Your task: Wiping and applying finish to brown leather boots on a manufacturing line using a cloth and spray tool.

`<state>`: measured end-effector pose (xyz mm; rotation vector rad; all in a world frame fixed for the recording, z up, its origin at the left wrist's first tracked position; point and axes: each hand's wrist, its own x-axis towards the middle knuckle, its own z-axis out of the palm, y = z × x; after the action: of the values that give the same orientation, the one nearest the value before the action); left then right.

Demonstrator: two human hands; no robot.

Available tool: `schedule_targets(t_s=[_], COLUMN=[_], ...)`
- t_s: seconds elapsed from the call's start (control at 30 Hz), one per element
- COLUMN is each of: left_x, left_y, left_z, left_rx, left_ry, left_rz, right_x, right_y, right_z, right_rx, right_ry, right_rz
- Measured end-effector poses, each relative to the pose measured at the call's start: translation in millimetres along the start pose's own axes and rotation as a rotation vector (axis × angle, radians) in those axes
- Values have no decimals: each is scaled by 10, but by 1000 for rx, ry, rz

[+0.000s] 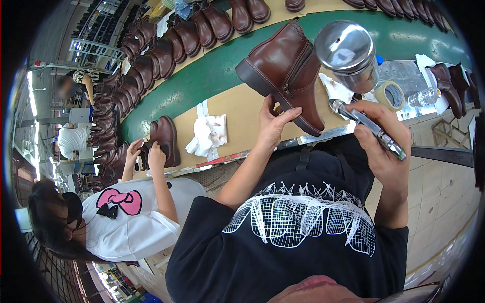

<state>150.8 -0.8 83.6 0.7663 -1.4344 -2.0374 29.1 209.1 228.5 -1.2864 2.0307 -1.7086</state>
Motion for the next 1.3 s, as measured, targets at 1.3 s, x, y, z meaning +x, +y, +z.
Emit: schedule_targets(t_s=[1.3], left_x=[-31], left_y=[-82], left_z=[-133], left_rx=[-116], left_ry=[-89], left_rz=[-112], right_x=[55], right_y=[109], right_z=[-128], right_rx=[38], right_ry=[206], right_rz=[33])
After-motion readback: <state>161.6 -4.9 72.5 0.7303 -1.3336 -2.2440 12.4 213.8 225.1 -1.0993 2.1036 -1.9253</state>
